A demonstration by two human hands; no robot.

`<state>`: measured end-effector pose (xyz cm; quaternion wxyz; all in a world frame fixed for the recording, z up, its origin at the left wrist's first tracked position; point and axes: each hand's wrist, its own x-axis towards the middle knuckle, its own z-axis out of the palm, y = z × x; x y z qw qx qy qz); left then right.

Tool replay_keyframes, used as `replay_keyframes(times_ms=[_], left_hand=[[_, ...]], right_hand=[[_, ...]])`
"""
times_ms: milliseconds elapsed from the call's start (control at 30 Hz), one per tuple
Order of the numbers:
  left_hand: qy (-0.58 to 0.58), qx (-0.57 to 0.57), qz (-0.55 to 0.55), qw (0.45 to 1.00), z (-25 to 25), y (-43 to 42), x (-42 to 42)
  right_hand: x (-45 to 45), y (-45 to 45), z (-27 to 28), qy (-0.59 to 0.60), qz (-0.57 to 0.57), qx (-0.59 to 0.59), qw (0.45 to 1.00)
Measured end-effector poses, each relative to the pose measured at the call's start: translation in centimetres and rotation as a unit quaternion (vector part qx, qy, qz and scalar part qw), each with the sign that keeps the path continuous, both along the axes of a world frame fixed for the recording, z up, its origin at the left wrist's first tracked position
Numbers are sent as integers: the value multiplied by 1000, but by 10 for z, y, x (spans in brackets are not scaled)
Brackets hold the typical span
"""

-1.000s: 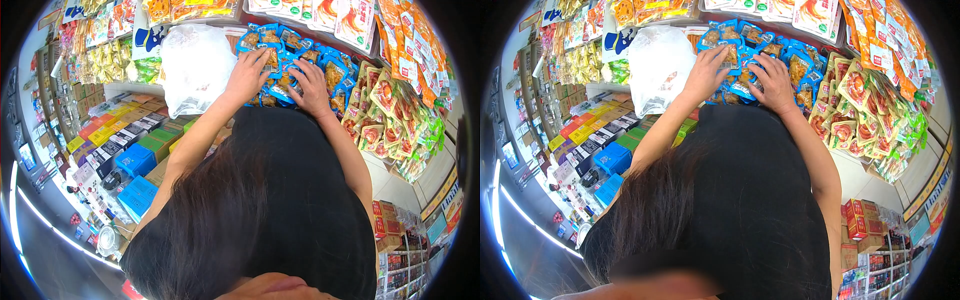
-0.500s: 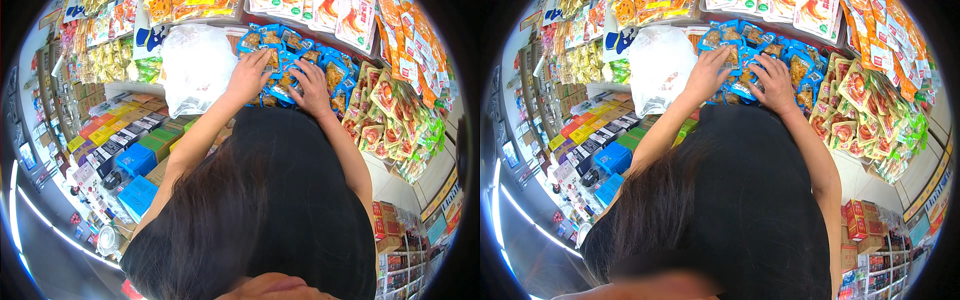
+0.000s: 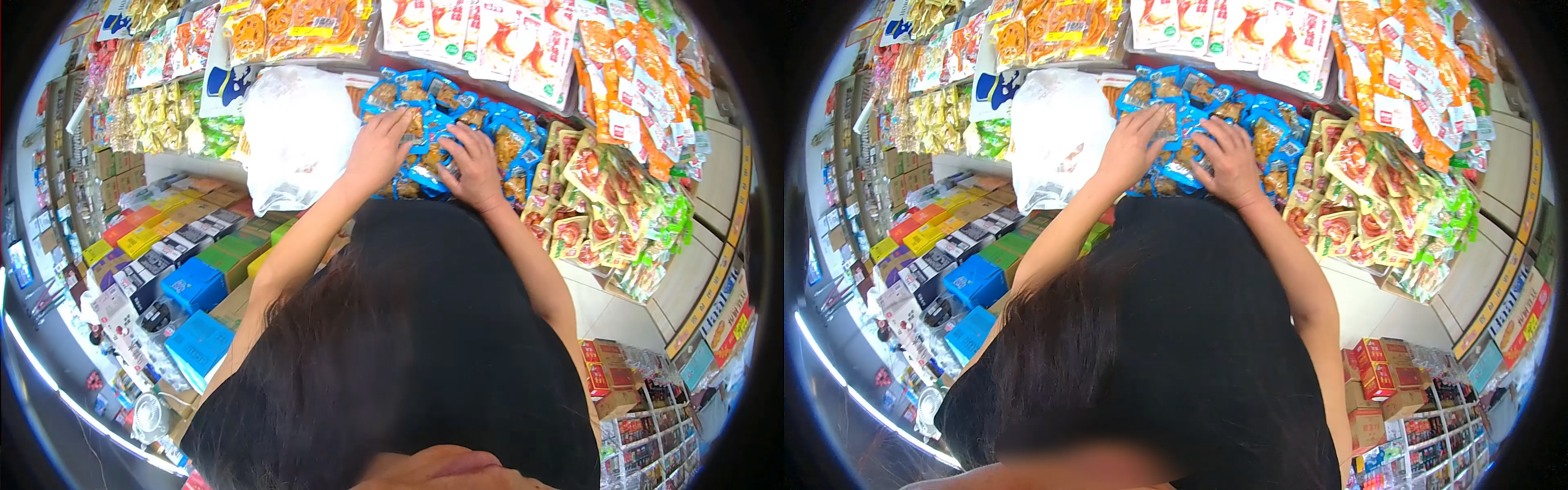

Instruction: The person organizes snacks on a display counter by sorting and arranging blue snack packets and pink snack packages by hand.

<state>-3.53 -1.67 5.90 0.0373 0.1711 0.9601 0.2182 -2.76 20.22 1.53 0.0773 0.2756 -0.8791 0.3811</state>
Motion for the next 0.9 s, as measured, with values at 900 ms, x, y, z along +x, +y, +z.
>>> replay_keyframes(times_ms=[900], left_hand=[[142,36,81,986,-35,12,21]], right_hand=[[3,-2,1,36,5,-1,999]])
